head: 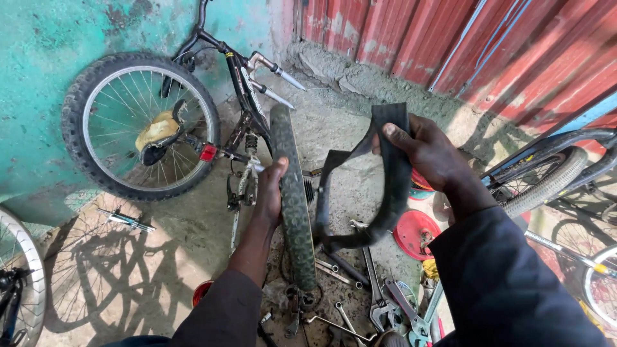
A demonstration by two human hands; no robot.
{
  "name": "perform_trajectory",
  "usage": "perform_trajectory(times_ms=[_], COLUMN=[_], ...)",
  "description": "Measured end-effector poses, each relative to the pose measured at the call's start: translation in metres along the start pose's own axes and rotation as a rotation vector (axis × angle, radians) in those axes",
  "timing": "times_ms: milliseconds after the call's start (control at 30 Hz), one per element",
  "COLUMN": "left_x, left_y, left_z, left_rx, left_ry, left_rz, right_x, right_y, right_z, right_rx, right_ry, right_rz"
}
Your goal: The person removes the inner tube from a bicycle tire, then uses a wrench to pry the tire bead off the rim. They continue to work on the wheel, manipulating the tire and rim.
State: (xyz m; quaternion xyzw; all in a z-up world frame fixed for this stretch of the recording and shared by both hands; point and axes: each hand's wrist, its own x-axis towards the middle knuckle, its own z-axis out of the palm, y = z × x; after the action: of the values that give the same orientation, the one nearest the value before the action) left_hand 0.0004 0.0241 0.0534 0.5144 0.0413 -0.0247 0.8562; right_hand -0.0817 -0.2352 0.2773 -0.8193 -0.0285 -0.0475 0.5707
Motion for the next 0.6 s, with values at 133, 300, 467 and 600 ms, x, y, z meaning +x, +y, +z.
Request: perform_trajectory(times_ms=[133,300,467,600], left_x=[-0.010,0.016,0.022,-0.003], left_y=[-0.021,-0.048,-0.049,-0.001], left_z=[-0.013,-0.038,-0.039,-0.038], left_rx=[0.044,0.149,0.147,0.097], left_ry=[-0.019,-0.247,-0.199,-0.131], left_rz=[-0.067,-0.220,-0.260,-0.228], right_x=[0.014,0.026,0.042,-0.053], right_y=[0.031,0.064,0.151,0.074], right_z=[0.000,-0.007,-0.064,0.035], right_rx=[0.058,0.312,0.730,0.448], right_ry=[-0.033,-0.092,0.011,-0.145], right_rz=[0.058,0.284,-0.012,0.226])
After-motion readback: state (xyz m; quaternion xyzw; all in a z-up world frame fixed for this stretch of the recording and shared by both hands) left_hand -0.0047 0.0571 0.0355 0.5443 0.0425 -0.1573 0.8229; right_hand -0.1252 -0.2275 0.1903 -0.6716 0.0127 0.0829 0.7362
